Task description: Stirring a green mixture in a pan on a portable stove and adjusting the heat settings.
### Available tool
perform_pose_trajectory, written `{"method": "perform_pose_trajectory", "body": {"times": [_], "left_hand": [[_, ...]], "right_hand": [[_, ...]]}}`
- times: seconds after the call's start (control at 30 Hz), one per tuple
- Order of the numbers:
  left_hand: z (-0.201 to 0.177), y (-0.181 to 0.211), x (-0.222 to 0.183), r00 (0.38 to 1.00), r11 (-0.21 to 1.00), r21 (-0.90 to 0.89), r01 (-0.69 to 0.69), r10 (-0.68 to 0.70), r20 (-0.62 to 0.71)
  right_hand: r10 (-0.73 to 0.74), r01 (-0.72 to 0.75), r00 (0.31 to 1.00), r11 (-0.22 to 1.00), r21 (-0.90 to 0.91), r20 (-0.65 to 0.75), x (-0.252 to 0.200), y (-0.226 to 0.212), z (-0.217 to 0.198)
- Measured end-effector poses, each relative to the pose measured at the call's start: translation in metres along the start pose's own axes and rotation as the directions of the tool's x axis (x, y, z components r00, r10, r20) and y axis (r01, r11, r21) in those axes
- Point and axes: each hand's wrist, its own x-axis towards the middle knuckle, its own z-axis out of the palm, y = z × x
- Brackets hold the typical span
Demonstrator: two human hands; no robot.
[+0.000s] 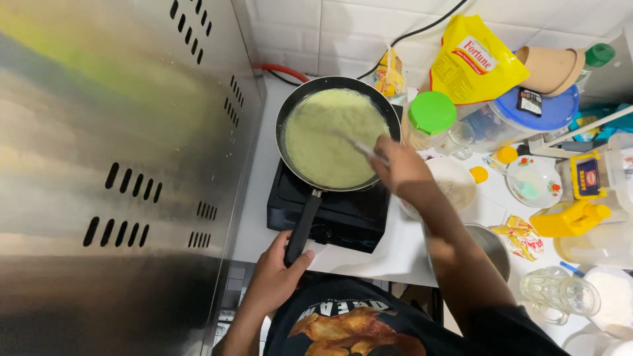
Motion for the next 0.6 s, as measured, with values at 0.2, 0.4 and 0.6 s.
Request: {"method": "perform_pose_trajectory", "body": {"times": [0.2,0.4,0.6], "left_hand": [[0.0,-0.003,0.01,1.0,0.997,0.071,0.005,-0.005,0.006],[0.006,-0.011,0.02,0.999,0.999,0.014,-0.032,0.032,-0.02],[0.016,-0.027,0.038,0.987,0.988,0.037,-0.147,0.149,-0.059]], "right_hand": [[0.239,-0.212,0.967,0.947,-0.24,0.087,-0.079,0.048,-0.068],[0.174,-0.176,0.975,0.984,-0.001,0.136,-0.029,0.007,-0.045],[0.02,-0.085,0.978,0.946,-0.312,-0.208,-0.073,0.069,-0.063]]}}
